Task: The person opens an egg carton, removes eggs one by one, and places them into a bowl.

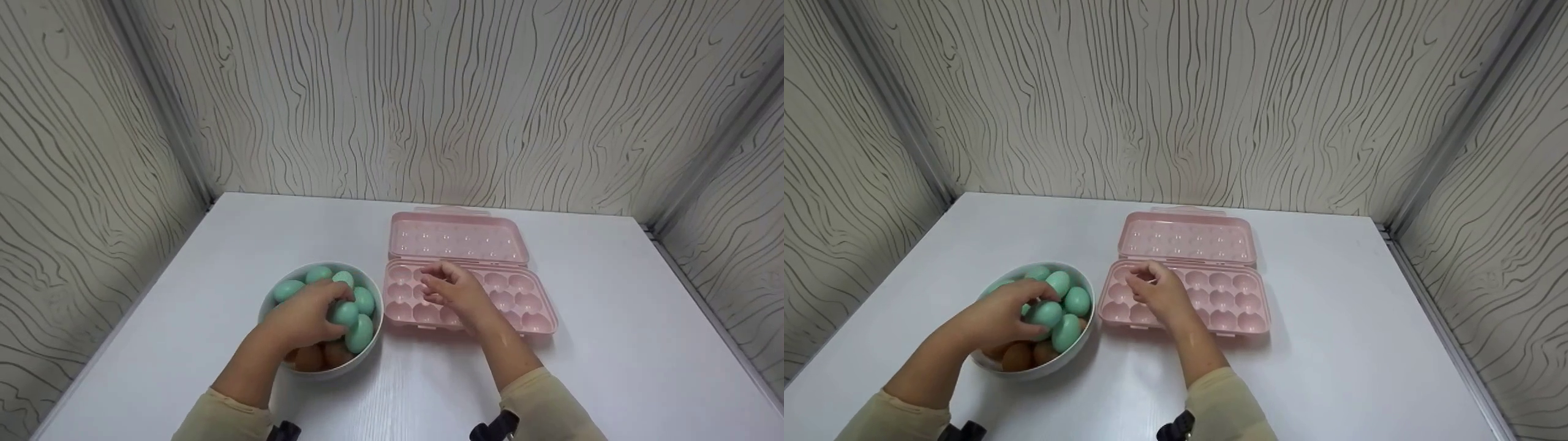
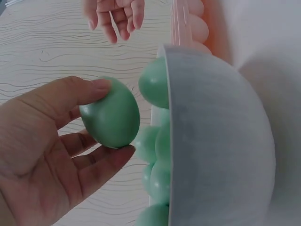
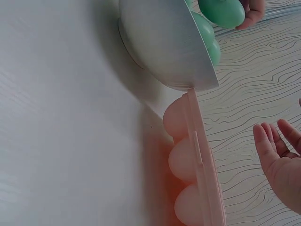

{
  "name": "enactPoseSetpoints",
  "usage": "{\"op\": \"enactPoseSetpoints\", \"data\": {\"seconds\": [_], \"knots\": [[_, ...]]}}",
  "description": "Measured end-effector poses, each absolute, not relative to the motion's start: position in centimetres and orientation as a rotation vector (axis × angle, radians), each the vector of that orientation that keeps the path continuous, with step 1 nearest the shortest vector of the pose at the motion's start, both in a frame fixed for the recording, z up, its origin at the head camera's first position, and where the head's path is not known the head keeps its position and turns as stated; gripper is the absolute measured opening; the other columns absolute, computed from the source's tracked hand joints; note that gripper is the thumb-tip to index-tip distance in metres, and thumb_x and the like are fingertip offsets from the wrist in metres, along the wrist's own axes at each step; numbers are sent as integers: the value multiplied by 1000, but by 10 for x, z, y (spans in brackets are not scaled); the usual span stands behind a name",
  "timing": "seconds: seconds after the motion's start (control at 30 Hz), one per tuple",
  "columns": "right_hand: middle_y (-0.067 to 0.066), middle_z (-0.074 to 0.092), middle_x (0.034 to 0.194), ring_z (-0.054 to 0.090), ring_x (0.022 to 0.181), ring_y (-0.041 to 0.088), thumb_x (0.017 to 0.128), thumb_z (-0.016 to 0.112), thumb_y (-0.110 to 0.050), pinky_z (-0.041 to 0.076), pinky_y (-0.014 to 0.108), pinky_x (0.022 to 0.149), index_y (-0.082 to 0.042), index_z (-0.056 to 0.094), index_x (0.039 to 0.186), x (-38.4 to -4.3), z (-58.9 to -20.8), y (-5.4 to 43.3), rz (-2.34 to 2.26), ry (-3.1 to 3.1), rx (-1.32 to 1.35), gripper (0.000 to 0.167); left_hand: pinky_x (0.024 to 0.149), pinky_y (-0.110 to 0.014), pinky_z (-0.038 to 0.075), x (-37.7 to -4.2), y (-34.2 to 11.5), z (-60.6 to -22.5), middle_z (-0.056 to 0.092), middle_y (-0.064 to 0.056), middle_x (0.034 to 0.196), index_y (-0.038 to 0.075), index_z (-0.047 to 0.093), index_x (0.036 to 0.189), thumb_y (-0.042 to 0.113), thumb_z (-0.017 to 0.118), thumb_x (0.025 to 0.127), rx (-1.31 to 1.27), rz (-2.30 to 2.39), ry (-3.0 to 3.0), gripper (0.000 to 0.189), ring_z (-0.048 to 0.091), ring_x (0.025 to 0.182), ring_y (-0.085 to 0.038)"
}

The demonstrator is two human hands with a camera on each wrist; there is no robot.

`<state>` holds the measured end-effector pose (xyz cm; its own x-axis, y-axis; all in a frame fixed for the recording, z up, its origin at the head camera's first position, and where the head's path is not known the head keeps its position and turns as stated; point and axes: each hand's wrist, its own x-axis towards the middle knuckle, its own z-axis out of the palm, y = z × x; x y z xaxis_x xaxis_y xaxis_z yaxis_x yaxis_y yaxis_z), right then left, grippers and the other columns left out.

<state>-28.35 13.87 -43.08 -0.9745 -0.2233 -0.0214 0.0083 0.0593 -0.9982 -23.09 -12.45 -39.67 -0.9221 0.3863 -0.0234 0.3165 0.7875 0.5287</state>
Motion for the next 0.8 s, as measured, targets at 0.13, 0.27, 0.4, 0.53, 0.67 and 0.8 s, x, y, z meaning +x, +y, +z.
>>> {"op": "enactPoseSetpoints", "data": {"seconds": [0.13,0.27,0.4,0.53,0.67,0.8], "knots": [[11,51,96,56,83,21,88,59,-10,51,34,80,5,56,108,-284,-434,141,-2035,2159,-214,25,78,-35,43,-229,-134,-400,54,6,94,20,56,97,10,68,75,568,776,2848,27,48,85,-14],[10,51,95,56,81,19,89,57,-10,52,33,79,6,56,107,-284,-436,142,-2034,2158,-208,24,73,-34,42,-228,-142,-403,53,6,87,17,56,93,5,67,73,510,729,2870,26,47,80,-14],[11,53,96,56,82,20,89,57,-11,52,34,79,6,56,107,-283,-438,142,-2036,2146,-220,25,70,-34,43,-228,-145,-406,53,4,84,15,55,92,3,68,73,371,711,2867,25,46,77,-16],[14,55,98,56,81,19,89,57,-13,51,36,79,6,56,106,-284,-441,143,-2034,2143,-244,26,68,-33,43,-228,-146,-409,52,3,82,14,56,91,5,70,73,261,656,2892,25,46,76,-16],[14,56,99,56,81,18,89,56,-13,51,37,80,6,56,106,-284,-442,144,-2032,2131,-252,25,64,-33,43,-226,-144,-413,49,2,77,13,55,86,3,72,70,237,586,2954,25,44,72,-17],[10,56,97,56,82,19,89,56,-13,51,37,80,4,57,106,-284,-443,145,-2025,2115,-250,24,60,-32,39,-224,-140,-416,45,1,73,14,51,77,0,70,71,253,518,2997,24,41,68,-19]]}}
